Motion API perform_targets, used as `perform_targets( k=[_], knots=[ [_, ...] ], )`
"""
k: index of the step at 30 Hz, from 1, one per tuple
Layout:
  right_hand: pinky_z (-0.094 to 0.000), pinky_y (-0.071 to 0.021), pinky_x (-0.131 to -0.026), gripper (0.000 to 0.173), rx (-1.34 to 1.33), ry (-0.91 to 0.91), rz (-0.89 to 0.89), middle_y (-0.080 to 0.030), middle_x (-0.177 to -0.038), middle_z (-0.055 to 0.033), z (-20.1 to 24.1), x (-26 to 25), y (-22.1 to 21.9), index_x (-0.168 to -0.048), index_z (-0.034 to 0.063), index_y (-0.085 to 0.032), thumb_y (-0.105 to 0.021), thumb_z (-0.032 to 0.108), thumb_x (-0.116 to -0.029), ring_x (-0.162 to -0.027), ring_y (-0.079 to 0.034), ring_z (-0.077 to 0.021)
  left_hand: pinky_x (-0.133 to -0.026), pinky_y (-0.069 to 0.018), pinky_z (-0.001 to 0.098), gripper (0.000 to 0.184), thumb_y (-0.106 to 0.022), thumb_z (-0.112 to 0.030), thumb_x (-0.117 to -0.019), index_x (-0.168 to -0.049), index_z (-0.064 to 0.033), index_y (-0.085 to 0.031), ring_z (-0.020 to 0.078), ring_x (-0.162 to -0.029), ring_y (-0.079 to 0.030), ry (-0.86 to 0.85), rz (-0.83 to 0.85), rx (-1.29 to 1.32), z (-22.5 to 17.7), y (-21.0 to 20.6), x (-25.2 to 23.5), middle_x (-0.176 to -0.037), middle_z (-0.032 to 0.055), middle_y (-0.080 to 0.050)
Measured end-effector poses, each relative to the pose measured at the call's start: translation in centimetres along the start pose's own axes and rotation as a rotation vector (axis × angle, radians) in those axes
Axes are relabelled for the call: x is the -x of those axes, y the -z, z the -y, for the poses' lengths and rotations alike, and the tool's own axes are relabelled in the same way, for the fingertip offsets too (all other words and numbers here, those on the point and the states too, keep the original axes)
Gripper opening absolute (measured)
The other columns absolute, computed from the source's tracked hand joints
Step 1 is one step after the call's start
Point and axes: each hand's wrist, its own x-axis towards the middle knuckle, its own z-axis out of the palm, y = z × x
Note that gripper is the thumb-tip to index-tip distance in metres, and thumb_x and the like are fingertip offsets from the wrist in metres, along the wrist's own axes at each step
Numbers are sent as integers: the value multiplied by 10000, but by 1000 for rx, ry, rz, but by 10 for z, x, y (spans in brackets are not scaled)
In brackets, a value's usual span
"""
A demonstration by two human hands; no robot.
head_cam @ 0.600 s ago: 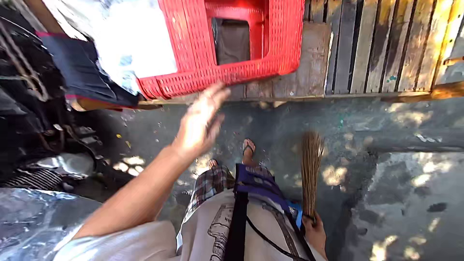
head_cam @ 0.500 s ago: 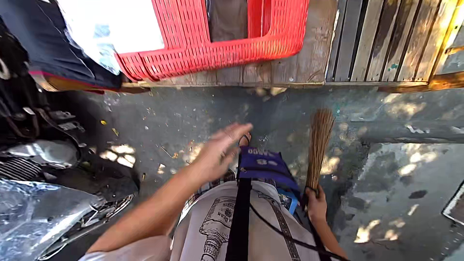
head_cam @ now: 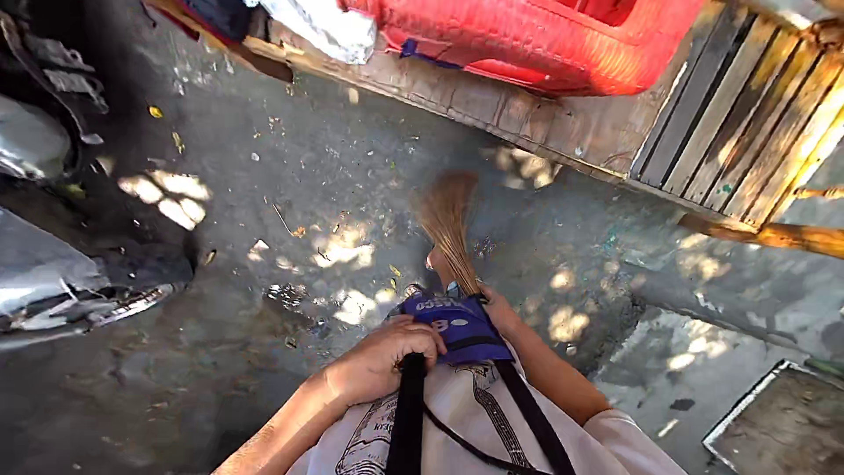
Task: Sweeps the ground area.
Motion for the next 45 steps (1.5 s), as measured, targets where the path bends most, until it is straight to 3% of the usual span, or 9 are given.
perform_targets(
  k=[3,7,14,21,29,34,37,40,45],
  knots=[
    [-454,-597,-869,755,94,-3,-42,-673,-1269,-170,-13,55,23,-1554,128,-442,-761,207,-874,-1020,-701,-250,-1135,-428,406,92,-641,-100,-911,-878,-135,-719,127,-1190,-635,-36,-119,108,25,-33,51,-1115,-22,-743],
    [-444,-607,-561,760,-200,9,-327,-679,-987,-209,-47,98,22,-1608,113,-295,-663,139,-944,-650,-679,-274,-1081,-467,374,90,-646,-103,-920,-908,-142,-726,135,-1195,-626,-68,-325,227,58,-93,111,-1133,-13,-737],
    [-395,-556,-600,410,-480,62,-659,-546,-950,-130,6,-13,-14,-1405,86,-385,-517,273,-1066,-682,-592,-228,-1044,-508,361,175,-631,-133,-909,-1043,-201,-721,107,-1160,-641,-8,-584,222,104,-193,175,-1128,-45,-726],
    [-522,-587,-622,836,191,132,-137,-604,-1214,-235,38,-110,-176,-1615,215,-221,-687,154,-924,-757,-659,-327,-960,-532,352,128,-676,-241,-874,-994,-250,-718,85,-1061,-650,87,-810,279,124,-267,192,-1015,-83,-715],
    [-374,-585,-565,812,341,76,406,-662,-958,-146,22,27,-192,-1633,371,-193,-660,233,-983,-625,-642,-216,-973,-527,333,94,-696,-210,-890,-980,-211,-725,94,-1062,-653,44,-912,391,99,-312,164,-1015,-57,-723],
    [-474,-631,-627,710,-10,92,129,-654,-1037,-198,-35,93,-108,-1630,144,-102,-493,147,-1038,-749,-705,-308,-971,-521,351,117,-701,-145,-880,-992,-138,-734,123,-1066,-644,9,-926,621,93,-336,165,-1028,-1,-712],
    [-385,-588,-528,375,-80,-39,-94,-625,-812,-139,-45,77,-107,-1419,69,-347,-441,191,-1078,-611,-654,-238,-957,-519,349,114,-687,-131,-878,-981,-120,-735,128,-1048,-644,-2,-953,665,94,-344,169,-1007,10,-708],
    [-344,-547,-515,204,-111,-214,-86,-614,-757,-110,-52,40,-154,-1162,57,-485,-455,229,-1057,-584,-617,-204,-950,-521,338,96,-670,-135,-897,-969,-116,-730,125,-1043,-642,-13,-986,676,99,-344,176,-1004,11,-705],
    [-335,-567,-564,315,73,-431,331,-616,-815,-109,-49,44,-289,-1337,135,-469,-534,219,-1041,-632,-640,-210,-922,-517,320,107,-690,-179,-876,-950,-112,-730,114,-1021,-635,17,-1014,696,114,-337,206,-985,7,-696]
  ],
)
